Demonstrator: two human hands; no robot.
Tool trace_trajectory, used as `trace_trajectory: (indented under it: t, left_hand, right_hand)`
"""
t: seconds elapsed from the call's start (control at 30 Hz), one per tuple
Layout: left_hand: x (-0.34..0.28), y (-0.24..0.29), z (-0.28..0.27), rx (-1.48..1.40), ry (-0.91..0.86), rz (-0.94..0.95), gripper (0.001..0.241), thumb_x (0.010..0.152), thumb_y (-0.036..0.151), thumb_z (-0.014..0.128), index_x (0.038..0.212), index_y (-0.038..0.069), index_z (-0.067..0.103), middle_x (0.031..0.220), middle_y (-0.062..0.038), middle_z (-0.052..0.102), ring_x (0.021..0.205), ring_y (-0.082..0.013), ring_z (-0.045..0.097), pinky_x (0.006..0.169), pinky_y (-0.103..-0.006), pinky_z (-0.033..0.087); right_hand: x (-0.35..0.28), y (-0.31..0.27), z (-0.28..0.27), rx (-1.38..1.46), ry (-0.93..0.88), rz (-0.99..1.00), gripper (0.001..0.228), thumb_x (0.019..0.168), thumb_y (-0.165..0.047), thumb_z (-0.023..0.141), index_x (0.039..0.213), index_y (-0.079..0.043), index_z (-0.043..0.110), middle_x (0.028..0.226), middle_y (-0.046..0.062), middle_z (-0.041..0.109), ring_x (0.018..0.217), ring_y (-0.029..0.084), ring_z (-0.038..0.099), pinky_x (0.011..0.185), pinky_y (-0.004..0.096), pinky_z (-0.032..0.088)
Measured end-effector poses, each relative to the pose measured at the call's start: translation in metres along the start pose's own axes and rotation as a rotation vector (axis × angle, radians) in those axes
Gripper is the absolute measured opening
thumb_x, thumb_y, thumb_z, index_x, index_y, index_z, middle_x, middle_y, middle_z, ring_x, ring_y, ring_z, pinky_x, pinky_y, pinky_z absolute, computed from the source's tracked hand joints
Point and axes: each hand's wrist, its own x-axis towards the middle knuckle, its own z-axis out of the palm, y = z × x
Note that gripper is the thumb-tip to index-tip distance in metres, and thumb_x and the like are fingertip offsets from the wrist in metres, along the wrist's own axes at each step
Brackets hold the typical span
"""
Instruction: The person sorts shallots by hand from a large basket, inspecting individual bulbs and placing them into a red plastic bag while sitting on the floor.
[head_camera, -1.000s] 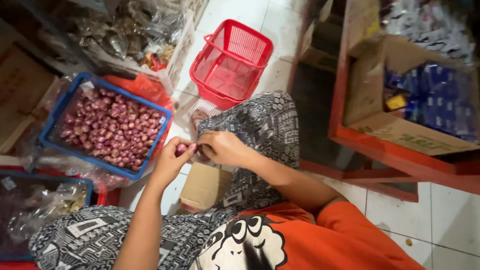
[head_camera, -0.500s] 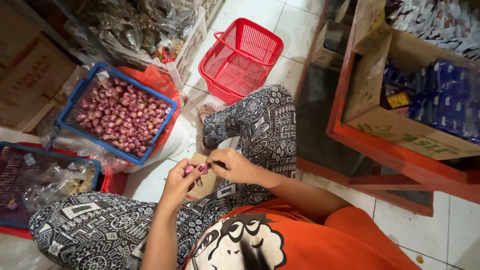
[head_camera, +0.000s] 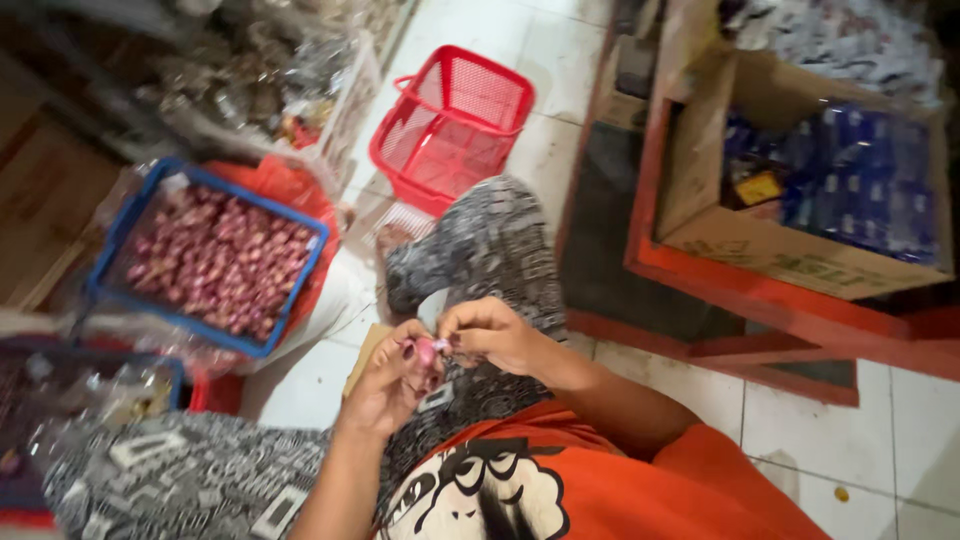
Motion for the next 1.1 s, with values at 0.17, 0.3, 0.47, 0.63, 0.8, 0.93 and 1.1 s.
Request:
trace_trajectory:
  t: [0.17,0.3,0.47,0.63,0.8,0.93,1.1]
  left_hand:
    - [0.054,-0.012,0.053,-0.041,-0.161,-0.165,0.034,0.097,0.024,0.076,0.113,0.000,0.058,0.098,-0.011,0.071,0.086,-0.0173,0.069,0.073,-0.0289,0.054]
    - [0.091,-0.014,0.066,0.152,-0.119,-0.342,0.032,0.091,0.020,0.076,0.113,0.002,0.061,0.096,-0.008,0.072,0.088,-0.0156,0.070,0.069,-0.0274,0.052]
    - [0.126,-0.032,0.051,0.155,-0.120,-0.375,0.029,0.092,0.017,0.076,0.113,0.003,0.062,0.096,-0.006,0.072,0.084,-0.0134,0.069,0.066,-0.0254,0.050]
    - [0.143,-0.038,0.038,0.191,-0.055,-0.440,0.028,0.092,0.019,0.074,0.113,0.004,0.062,0.096,-0.007,0.073,0.083,-0.0132,0.069,0.067,-0.0245,0.051]
    - [0.156,-0.035,0.033,0.207,-0.040,-0.474,0.028,0.092,0.021,0.073,0.113,0.005,0.062,0.098,-0.007,0.073,0.087,-0.0131,0.068,0.071,-0.0263,0.052]
    - [0.161,-0.036,0.040,0.178,-0.061,-0.494,0.029,0.093,0.023,0.071,0.114,0.006,0.061,0.099,-0.007,0.071,0.089,-0.0139,0.067,0.073,-0.0278,0.053]
    - [0.161,-0.024,0.039,0.047,-0.028,-0.355,0.032,0.092,0.022,0.070,0.118,0.004,0.062,0.097,-0.007,0.069,0.086,-0.0159,0.065,0.070,-0.0294,0.052]
  right_hand:
    - [-0.054,-0.068,0.005,0.085,0.092,-0.276,0.017,0.107,-0.010,0.061,0.100,0.005,0.066,0.095,0.008,0.062,0.081,0.015,0.058,0.069,0.029,0.045]
    - [-0.118,-0.176,-0.017,-1.268,0.702,-0.597,0.008,0.097,-0.002,0.060,0.102,-0.006,0.066,0.112,0.010,0.066,0.099,0.022,0.068,0.081,0.032,0.062]
    - [-0.161,-0.290,-0.086,-1.938,0.868,-0.128,0.012,0.086,-0.010,0.063,0.092,-0.003,0.071,0.124,0.019,0.066,0.115,0.039,0.061,0.095,0.048,0.047]
    - [-0.160,-0.299,-0.108,-1.895,0.867,0.115,0.017,0.081,-0.017,0.071,0.088,-0.002,0.074,0.096,0.012,0.067,0.092,0.032,0.065,0.076,0.040,0.052]
    - [-0.158,-0.297,-0.080,-1.714,1.026,0.045,0.014,0.083,-0.010,0.069,0.092,-0.001,0.072,0.097,0.009,0.065,0.079,0.027,0.065,0.069,0.036,0.051]
    - [-0.132,-0.277,-0.039,-1.913,1.191,-0.371,0.009,0.091,-0.001,0.071,0.099,0.001,0.069,0.105,0.012,0.064,0.093,0.028,0.062,0.081,0.037,0.048]
    - [-0.074,-0.237,-0.002,-1.851,0.869,-0.554,0.018,0.082,0.004,0.067,0.098,-0.004,0.070,0.111,0.015,0.061,0.101,0.029,0.063,0.086,0.036,0.049]
